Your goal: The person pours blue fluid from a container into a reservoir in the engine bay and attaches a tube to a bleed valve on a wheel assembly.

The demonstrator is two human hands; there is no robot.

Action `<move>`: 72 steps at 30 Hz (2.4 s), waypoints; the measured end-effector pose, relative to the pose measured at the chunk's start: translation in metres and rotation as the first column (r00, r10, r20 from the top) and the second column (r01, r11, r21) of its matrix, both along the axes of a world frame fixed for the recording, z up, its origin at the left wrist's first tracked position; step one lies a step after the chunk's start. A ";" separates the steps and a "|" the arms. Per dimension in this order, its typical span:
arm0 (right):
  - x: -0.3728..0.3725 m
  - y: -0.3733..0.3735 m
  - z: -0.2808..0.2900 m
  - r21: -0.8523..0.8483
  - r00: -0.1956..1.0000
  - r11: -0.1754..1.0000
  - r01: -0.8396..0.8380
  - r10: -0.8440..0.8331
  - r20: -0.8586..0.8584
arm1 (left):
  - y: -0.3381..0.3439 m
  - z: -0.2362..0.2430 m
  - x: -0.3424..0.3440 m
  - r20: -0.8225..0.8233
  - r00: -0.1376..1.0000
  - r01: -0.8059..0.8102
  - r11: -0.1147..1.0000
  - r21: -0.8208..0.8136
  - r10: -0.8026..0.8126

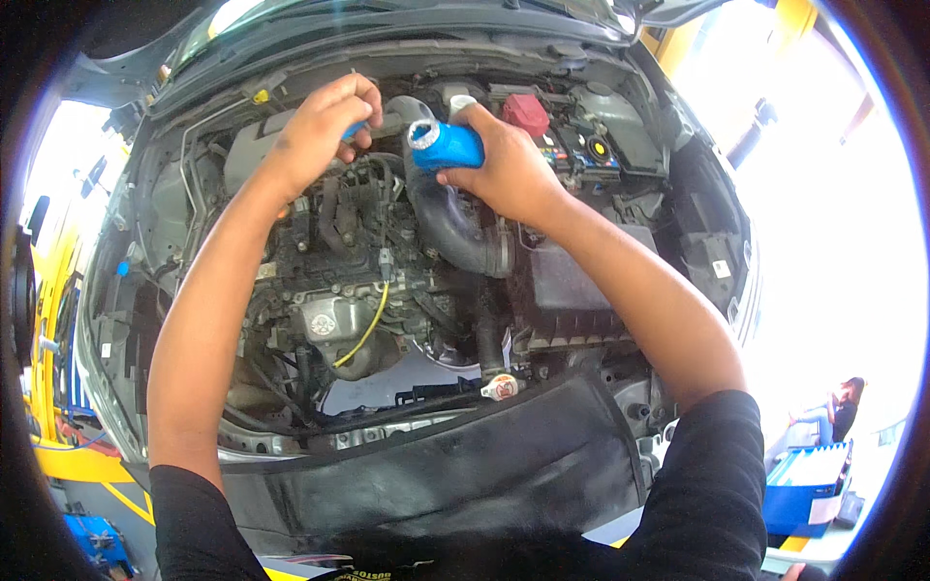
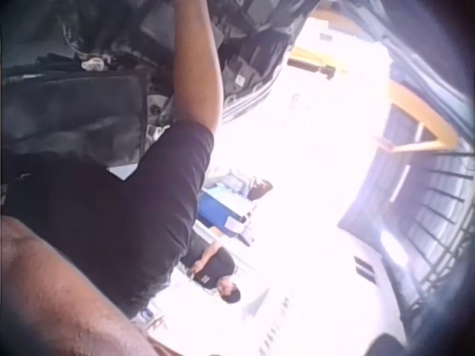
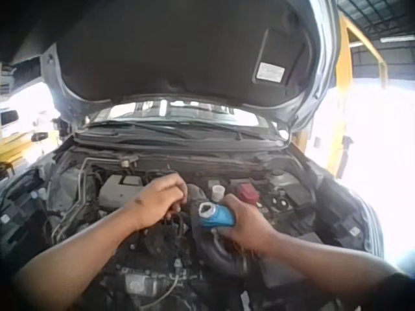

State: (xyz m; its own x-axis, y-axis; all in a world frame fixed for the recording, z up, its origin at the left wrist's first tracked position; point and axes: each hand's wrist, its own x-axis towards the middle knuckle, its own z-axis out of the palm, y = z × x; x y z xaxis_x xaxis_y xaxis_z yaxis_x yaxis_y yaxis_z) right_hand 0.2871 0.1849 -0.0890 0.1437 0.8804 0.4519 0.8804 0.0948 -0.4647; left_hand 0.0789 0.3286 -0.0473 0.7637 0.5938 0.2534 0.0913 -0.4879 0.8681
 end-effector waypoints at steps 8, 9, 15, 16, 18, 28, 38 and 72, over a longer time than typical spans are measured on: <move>0.052 0.019 -0.005 -0.017 0.995 0.997 0.080 -0.081 -0.054 | -0.030 -0.009 -0.009 -0.062 0.998 -0.002 0.987 0.161 0.012; 0.077 0.031 -0.006 -0.104 0.992 0.990 0.095 -0.103 -0.072 | -0.033 -0.008 -0.017 -0.120 0.993 0.001 0.988 0.155 0.018; 0.154 0.105 -0.024 -0.146 0.986 0.981 0.126 -0.140 -0.095 | -0.073 -0.027 -0.112 -0.328 0.943 -0.028 0.995 0.096 0.058; 0.155 0.113 -0.023 -0.155 0.988 0.982 0.112 -0.127 -0.087 | -0.085 -0.028 -0.129 -0.361 0.929 -0.048 0.993 0.107 0.083; 0.161 0.124 -0.024 -0.306 0.963 0.947 0.097 -0.167 -0.211 | -0.106 -0.032 -0.154 -0.413 0.904 -0.083 0.994 0.072 0.106; 0.176 0.160 -0.022 -0.414 0.944 0.907 0.077 -0.199 -0.261 | -0.154 -0.071 -0.212 -0.446 0.874 -0.289 0.945 -0.153 0.195; 0.180 0.173 -0.019 -0.502 0.964 0.849 0.166 -0.246 -0.096 | -0.153 -0.082 -0.216 -0.463 0.857 -0.323 0.936 -0.142 0.226; 0.174 0.189 0.007 -0.526 0.962 0.821 0.221 -0.094 0.257 | -0.153 -0.092 -0.217 -0.548 0.801 -0.295 0.956 -0.010 0.241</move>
